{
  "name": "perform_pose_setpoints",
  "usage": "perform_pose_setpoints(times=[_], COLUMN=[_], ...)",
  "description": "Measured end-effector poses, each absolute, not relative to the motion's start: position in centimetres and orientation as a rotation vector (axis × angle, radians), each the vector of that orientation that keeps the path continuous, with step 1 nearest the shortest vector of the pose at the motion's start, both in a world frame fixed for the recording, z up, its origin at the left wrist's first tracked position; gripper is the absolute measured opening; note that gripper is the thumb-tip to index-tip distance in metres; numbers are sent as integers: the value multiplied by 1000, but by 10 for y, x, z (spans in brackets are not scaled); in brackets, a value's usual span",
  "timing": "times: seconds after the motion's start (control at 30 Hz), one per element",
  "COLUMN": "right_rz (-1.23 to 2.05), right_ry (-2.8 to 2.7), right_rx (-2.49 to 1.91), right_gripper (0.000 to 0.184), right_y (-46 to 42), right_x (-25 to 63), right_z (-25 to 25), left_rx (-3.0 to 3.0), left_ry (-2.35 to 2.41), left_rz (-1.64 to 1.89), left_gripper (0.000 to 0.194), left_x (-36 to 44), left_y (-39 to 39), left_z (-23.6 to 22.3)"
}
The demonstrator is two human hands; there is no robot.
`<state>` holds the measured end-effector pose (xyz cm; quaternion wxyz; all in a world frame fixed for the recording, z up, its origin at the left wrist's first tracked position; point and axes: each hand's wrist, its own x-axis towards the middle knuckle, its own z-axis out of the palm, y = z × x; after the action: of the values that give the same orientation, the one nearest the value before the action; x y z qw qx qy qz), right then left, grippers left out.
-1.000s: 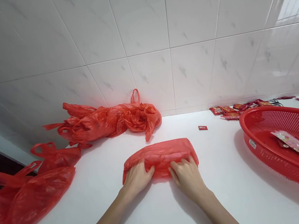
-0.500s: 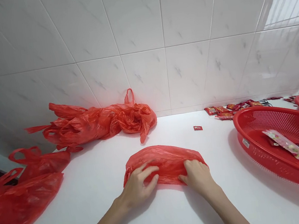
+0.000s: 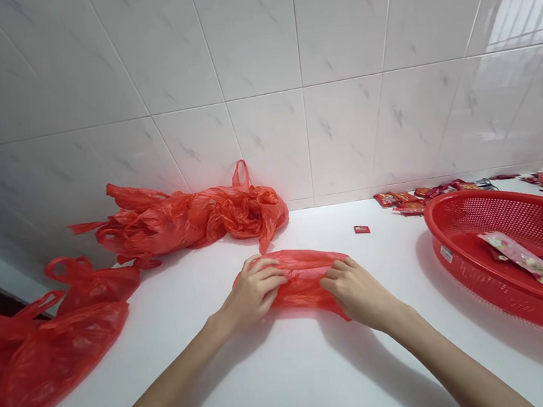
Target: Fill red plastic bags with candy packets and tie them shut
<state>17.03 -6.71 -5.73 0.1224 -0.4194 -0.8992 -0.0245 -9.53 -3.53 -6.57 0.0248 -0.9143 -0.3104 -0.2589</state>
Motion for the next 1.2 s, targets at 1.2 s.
perform_pose_setpoints(times=[1.2], right_rz=[540], right_ry=[-2701], right_rx=[-1766], right_gripper=[90], right_y=[-72], right_x=[181], right_z=[-35], left_rx=[-2964], left_ry=[-1218], left_rz=[-385], left_gripper=[52], left_x=[-83], left_y=[-31], left_z=[-42])
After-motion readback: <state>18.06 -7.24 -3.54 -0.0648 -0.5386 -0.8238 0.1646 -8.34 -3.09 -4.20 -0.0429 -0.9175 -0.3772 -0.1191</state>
